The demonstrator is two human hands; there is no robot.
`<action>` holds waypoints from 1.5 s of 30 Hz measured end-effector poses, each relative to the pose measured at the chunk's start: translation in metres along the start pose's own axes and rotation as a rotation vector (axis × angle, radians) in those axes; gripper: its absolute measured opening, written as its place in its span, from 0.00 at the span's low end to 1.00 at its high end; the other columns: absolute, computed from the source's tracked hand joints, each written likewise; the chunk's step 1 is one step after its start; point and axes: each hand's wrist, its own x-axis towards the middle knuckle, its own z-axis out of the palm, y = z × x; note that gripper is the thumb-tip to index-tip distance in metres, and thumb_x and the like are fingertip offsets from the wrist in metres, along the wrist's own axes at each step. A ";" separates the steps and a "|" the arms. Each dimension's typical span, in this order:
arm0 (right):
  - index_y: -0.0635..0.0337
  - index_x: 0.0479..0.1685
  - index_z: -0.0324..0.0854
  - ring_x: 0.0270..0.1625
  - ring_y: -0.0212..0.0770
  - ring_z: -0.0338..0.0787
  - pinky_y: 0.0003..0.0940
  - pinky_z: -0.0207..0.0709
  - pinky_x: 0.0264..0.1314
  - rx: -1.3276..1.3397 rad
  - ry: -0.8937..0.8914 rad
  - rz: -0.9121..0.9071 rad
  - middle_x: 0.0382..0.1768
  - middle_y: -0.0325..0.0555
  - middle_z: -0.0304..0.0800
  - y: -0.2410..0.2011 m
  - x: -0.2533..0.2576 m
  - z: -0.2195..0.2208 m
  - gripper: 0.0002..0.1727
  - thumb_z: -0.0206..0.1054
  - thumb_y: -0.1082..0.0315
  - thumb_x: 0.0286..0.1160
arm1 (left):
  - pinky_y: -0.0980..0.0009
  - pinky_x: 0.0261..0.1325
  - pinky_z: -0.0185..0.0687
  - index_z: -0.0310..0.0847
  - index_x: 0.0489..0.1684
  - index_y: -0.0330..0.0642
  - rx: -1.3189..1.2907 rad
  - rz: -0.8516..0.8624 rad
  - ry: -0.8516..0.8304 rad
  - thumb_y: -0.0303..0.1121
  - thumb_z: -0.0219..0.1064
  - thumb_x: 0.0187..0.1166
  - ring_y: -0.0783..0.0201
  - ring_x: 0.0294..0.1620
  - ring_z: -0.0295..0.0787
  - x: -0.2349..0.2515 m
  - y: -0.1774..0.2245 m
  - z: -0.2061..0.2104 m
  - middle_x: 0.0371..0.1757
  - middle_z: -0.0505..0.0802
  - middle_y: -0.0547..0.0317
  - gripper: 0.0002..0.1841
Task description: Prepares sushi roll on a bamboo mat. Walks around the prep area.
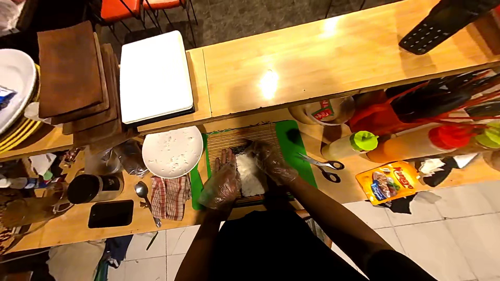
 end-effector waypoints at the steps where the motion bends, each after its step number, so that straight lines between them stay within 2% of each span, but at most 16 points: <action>1: 0.59 0.50 0.91 0.58 0.53 0.91 0.52 0.83 0.65 -0.032 -0.026 0.016 0.52 0.55 0.92 -0.004 0.001 -0.004 0.10 0.65 0.70 0.80 | 0.48 0.97 0.31 0.52 0.93 0.38 0.004 -0.001 0.003 0.43 0.42 0.90 0.55 0.98 0.37 0.000 0.000 0.000 0.96 0.55 0.49 0.32; 3: 0.58 0.53 0.90 0.60 0.53 0.91 0.51 0.82 0.68 -0.056 -0.038 0.027 0.54 0.54 0.92 -0.011 0.003 -0.009 0.11 0.63 0.70 0.82 | 0.48 0.97 0.32 0.54 0.93 0.38 0.010 0.003 0.007 0.43 0.43 0.90 0.54 0.97 0.40 0.002 0.000 -0.001 0.95 0.57 0.48 0.32; 5: 0.60 0.52 0.90 0.58 0.52 0.91 0.50 0.83 0.67 -0.019 -0.011 0.003 0.52 0.54 0.93 -0.015 0.005 -0.006 0.11 0.63 0.69 0.82 | 0.47 0.97 0.31 0.51 0.93 0.36 0.023 0.013 -0.013 0.42 0.42 0.90 0.52 0.98 0.38 0.003 0.000 -0.003 0.95 0.55 0.46 0.33; 8: 0.62 0.57 0.88 0.62 0.54 0.90 0.51 0.81 0.70 0.020 -0.100 0.079 0.55 0.57 0.91 -0.019 0.005 0.003 0.14 0.61 0.66 0.86 | 0.47 0.97 0.33 0.51 0.93 0.36 0.031 0.012 -0.026 0.43 0.42 0.90 0.52 0.98 0.38 0.000 0.000 -0.002 0.96 0.54 0.46 0.33; 12: 0.61 0.52 0.89 0.59 0.54 0.90 0.53 0.82 0.66 -0.013 -0.144 0.137 0.52 0.56 0.92 -0.026 0.013 -0.004 0.12 0.63 0.66 0.84 | 0.47 0.97 0.31 0.51 0.94 0.37 0.023 0.021 -0.020 0.43 0.42 0.90 0.53 0.98 0.36 0.001 0.000 -0.001 0.96 0.53 0.47 0.33; 15: 0.62 0.51 0.90 0.58 0.53 0.91 0.51 0.83 0.66 0.015 -0.087 0.061 0.50 0.56 0.93 -0.029 0.014 0.005 0.12 0.63 0.65 0.83 | 0.46 0.96 0.33 0.51 0.94 0.37 0.032 0.005 -0.035 0.44 0.41 0.90 0.53 0.98 0.37 0.001 0.001 -0.004 0.96 0.53 0.49 0.33; 19: 0.62 0.52 0.89 0.57 0.55 0.91 0.54 0.83 0.64 -0.044 -0.143 0.019 0.51 0.57 0.92 -0.029 0.016 0.006 0.13 0.63 0.64 0.84 | 0.46 0.97 0.32 0.50 0.94 0.39 0.025 0.006 -0.027 0.44 0.42 0.90 0.55 0.98 0.36 -0.001 0.001 -0.002 0.96 0.54 0.51 0.33; 22: 0.61 0.51 0.89 0.54 0.56 0.92 0.55 0.85 0.59 -0.134 -0.155 0.038 0.48 0.57 0.93 -0.042 0.022 0.003 0.14 0.63 0.62 0.84 | 0.46 0.96 0.33 0.49 0.94 0.39 0.038 -0.001 -0.022 0.43 0.41 0.91 0.54 0.98 0.37 0.000 0.002 -0.005 0.96 0.54 0.50 0.33; 26: 0.61 0.52 0.89 0.57 0.54 0.91 0.54 0.83 0.64 -0.030 -0.171 0.014 0.51 0.56 0.92 -0.036 0.022 0.007 0.13 0.64 0.63 0.83 | 0.47 0.96 0.35 0.51 0.95 0.42 0.032 0.003 0.017 0.45 0.40 0.91 0.55 0.98 0.38 0.001 -0.001 0.002 0.96 0.54 0.51 0.33; 28: 0.58 0.48 0.91 0.53 0.49 0.92 0.52 0.84 0.61 0.038 -0.160 -0.040 0.47 0.51 0.93 -0.026 0.026 -0.001 0.11 0.66 0.63 0.81 | 0.46 0.97 0.34 0.50 0.94 0.39 -0.011 0.027 0.004 0.45 0.39 0.91 0.54 0.98 0.35 -0.001 -0.005 0.000 0.97 0.52 0.50 0.33; 31: 0.52 0.55 0.91 0.52 0.43 0.94 0.51 0.86 0.62 0.146 -0.104 0.078 0.50 0.46 0.95 -0.015 0.023 -0.040 0.13 0.66 0.58 0.84 | 0.49 0.97 0.34 0.51 0.94 0.40 -0.062 0.035 0.061 0.44 0.40 0.91 0.55 0.98 0.35 -0.003 -0.014 0.003 0.97 0.52 0.52 0.32; 34: 0.53 0.52 0.91 0.47 0.43 0.94 0.51 0.88 0.55 0.107 0.010 0.173 0.45 0.46 0.95 -0.003 0.004 -0.069 0.13 0.67 0.56 0.84 | 0.50 0.97 0.37 0.54 0.93 0.41 -0.033 0.038 0.089 0.43 0.40 0.90 0.54 0.98 0.37 -0.008 -0.022 0.007 0.96 0.55 0.53 0.32; 38: 0.52 0.52 0.92 0.54 0.45 0.93 0.52 0.85 0.63 0.021 -0.001 0.247 0.49 0.47 0.95 0.013 -0.015 -0.062 0.13 0.68 0.57 0.83 | 0.48 0.96 0.36 0.51 0.94 0.41 0.009 0.072 0.065 0.45 0.39 0.90 0.53 0.98 0.36 -0.010 -0.024 0.009 0.96 0.53 0.52 0.33; 45: 0.51 0.53 0.93 0.56 0.49 0.92 0.53 0.84 0.64 -0.006 0.018 0.269 0.51 0.50 0.94 0.014 -0.027 -0.043 0.11 0.70 0.61 0.79 | 0.47 0.96 0.34 0.51 0.94 0.41 0.033 0.087 0.046 0.46 0.41 0.91 0.53 0.98 0.35 -0.013 -0.015 0.006 0.96 0.54 0.51 0.33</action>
